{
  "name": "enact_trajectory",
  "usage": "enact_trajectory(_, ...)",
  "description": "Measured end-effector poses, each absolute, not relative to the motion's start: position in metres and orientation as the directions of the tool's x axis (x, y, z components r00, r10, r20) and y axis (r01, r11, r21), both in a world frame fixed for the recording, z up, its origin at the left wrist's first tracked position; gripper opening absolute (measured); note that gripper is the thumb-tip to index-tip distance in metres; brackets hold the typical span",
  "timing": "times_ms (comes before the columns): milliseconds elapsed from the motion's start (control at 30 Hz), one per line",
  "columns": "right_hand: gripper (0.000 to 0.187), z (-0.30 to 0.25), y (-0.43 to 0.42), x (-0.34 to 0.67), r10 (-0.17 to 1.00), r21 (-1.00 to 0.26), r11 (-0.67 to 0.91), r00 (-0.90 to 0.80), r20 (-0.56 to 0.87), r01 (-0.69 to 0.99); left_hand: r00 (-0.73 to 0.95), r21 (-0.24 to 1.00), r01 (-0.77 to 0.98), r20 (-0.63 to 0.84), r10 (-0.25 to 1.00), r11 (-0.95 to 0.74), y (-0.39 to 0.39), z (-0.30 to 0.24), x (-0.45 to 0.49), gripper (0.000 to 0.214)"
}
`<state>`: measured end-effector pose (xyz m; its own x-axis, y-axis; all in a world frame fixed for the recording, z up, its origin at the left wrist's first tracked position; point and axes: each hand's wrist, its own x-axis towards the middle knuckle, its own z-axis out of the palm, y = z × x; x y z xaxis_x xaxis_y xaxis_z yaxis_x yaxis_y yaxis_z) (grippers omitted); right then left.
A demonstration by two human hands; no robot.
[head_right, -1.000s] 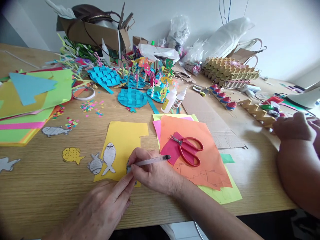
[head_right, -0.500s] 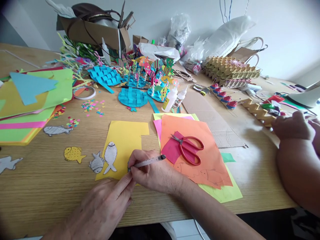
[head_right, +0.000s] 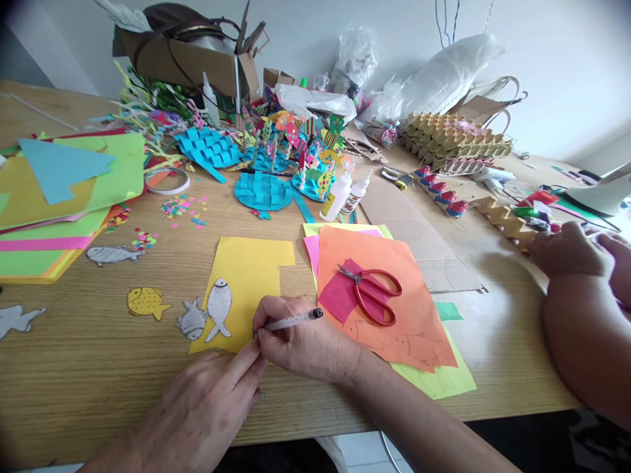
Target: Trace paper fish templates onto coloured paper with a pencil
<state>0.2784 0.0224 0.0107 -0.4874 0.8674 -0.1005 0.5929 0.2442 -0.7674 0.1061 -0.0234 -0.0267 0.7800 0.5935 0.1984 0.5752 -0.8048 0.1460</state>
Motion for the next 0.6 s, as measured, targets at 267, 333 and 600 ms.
enact_trajectory(267, 0.015, 0.0135, 0.0206, 0.276, 0.874, -0.765, 0.247, -0.478, -0.091, 0.595, 0.776, 0.145, 0.59, 0.17, 0.607, -0.795, -0.0229, -0.0255, 0.1066, 0.044)
enact_trajectory(333, 0.013, 0.0137, 0.0204, 0.2754, 0.875, -0.766, 0.247, -0.476, -0.087, 0.594, 0.773, 0.151, 0.592, 0.169, 0.611, -0.791, -0.0232, -0.0262, 0.1063, 0.044)
enact_trajectory(600, 0.014, 0.0126, 0.0216, 0.2737, 0.887, -0.763, 0.239, -0.455, -0.081, 0.601, 0.771, 0.158, 0.592, 0.173, 0.613, -0.79, -0.0238, -0.0261, 0.1061, 0.045)
